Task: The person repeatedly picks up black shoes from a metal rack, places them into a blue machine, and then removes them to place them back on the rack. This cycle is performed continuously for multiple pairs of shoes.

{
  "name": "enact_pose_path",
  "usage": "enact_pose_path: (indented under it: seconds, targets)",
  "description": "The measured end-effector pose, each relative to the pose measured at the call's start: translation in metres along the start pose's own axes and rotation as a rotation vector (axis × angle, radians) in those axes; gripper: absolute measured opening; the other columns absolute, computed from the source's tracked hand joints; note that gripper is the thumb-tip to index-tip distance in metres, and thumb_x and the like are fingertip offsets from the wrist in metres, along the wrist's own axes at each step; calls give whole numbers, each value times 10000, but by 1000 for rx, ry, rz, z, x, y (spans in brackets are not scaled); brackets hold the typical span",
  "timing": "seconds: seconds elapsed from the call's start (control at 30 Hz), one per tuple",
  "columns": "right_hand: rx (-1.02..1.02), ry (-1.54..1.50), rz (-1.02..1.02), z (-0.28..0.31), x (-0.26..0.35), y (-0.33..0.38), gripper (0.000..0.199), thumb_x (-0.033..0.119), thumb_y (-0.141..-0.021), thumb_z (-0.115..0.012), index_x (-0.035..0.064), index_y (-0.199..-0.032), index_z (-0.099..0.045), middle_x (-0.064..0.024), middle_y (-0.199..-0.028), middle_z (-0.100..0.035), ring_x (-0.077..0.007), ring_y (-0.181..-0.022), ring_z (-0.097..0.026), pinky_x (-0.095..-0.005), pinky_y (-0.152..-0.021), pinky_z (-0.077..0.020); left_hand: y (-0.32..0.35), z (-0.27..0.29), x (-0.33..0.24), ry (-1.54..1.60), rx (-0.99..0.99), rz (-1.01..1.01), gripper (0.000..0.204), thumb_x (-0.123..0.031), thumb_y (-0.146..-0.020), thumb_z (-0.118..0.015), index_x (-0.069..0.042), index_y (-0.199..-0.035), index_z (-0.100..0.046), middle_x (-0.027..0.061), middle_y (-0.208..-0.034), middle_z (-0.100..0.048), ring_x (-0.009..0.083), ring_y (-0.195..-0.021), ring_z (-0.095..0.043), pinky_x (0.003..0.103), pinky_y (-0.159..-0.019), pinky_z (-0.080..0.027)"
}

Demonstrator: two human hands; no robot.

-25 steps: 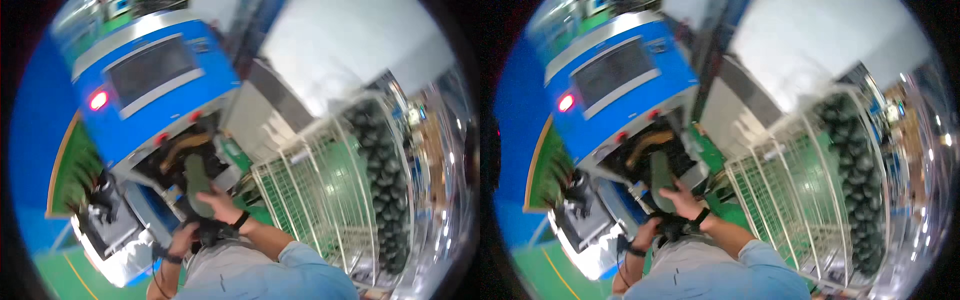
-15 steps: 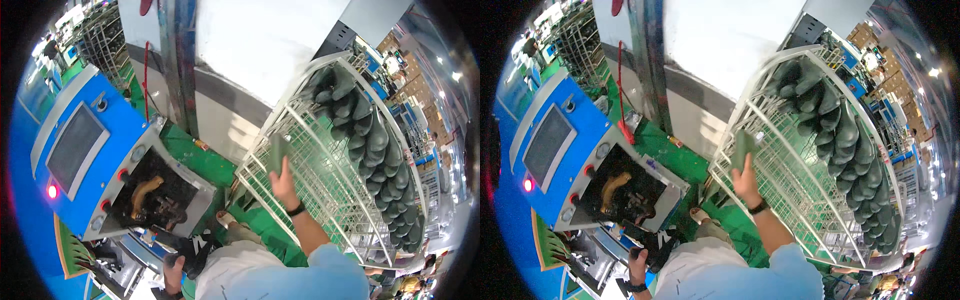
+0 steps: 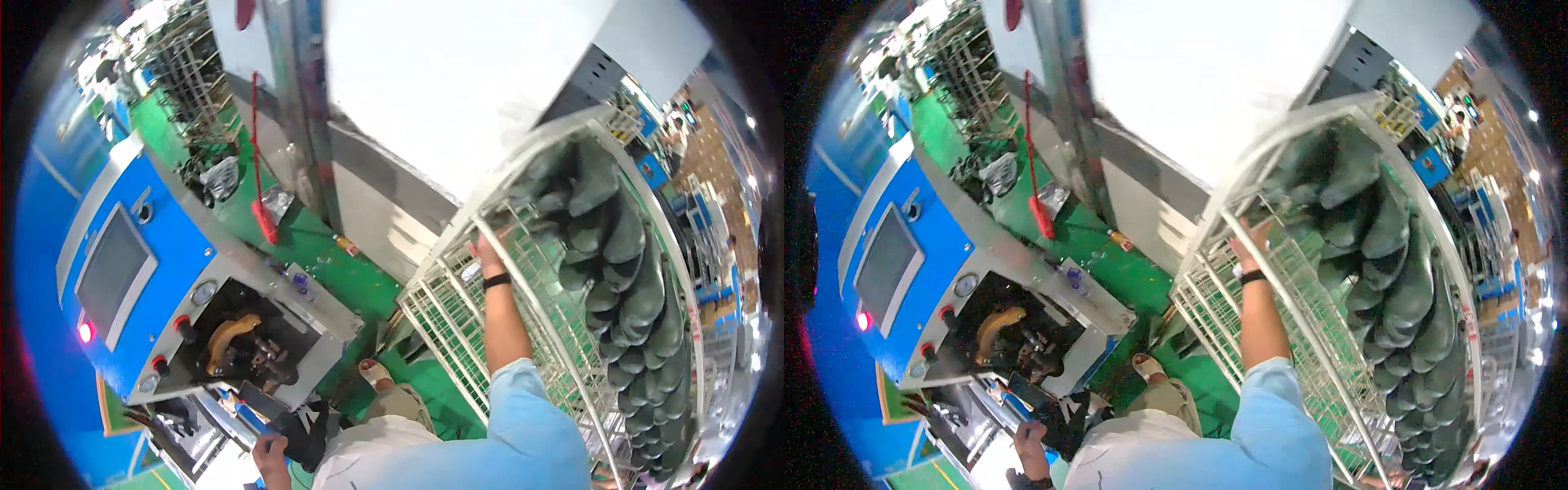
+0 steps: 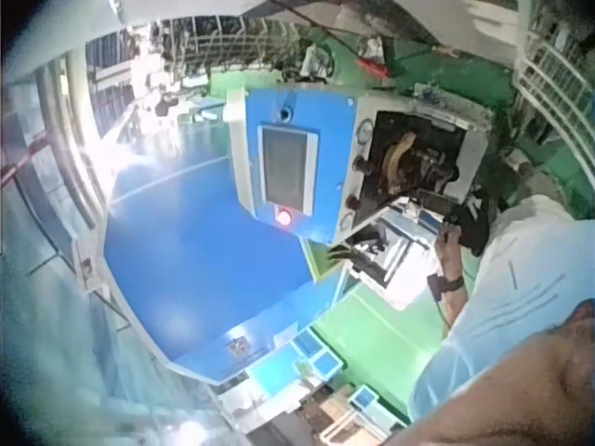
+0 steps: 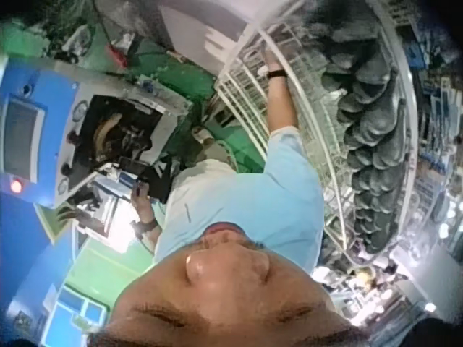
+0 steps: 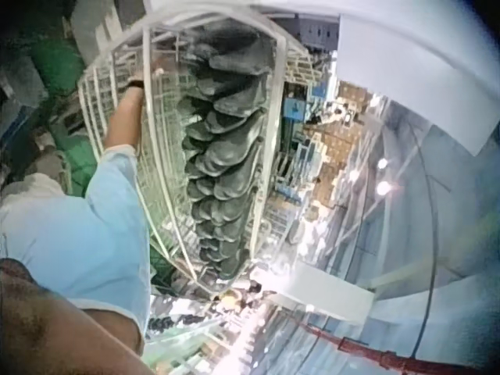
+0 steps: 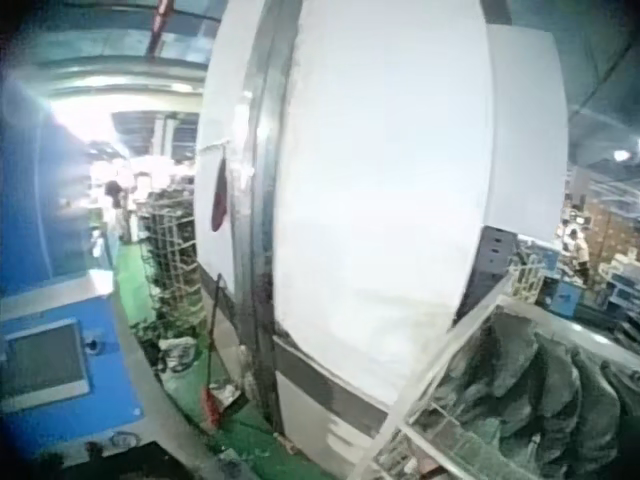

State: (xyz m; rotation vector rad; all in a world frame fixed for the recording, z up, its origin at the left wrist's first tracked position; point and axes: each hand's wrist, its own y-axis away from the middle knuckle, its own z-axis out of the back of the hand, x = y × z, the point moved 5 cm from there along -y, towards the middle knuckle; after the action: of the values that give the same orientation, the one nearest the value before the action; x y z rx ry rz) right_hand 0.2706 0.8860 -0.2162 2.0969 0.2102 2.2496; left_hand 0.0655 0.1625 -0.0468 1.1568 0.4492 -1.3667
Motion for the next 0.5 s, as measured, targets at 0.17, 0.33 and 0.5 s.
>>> enact_pose_path:
  seconds: [0.17,0.33,0.5]
  targets:
    - [321,60,-29,16,42,85,504,406,-1068,-608,13,-1383,-635,-163,-1203,-751,-252,-1047,-718,-394,-897,-583,-5,63,57,271,-134,-161,116,-117,-867,-612,-13,-893,-656,55,-899,-636,154,-836,-578,320,-716,-457]
    - [352,139,3,-36,78,266,498,261,-1086,-589,-29,-1490,-558,-102,-1041,-743,-136,-865,-659,-265,-711,-518,-6,206,127,221,-387,147,174,-127,-867,-721,25,-951,-734,76,-855,-727,182,-816,-670,339,-769,-533]
    - [853,466,-22,-144,43,442,407,178,-1082,-614,-71,-1403,-595,-91,-974,-728,-139,-790,-639,-300,-689,-532,-100,345,218,-603,-451,102,264,-220,-948,-613,-58,-1112,-742,201,-1042,-765,411,-998,-729,462,-846,-585]
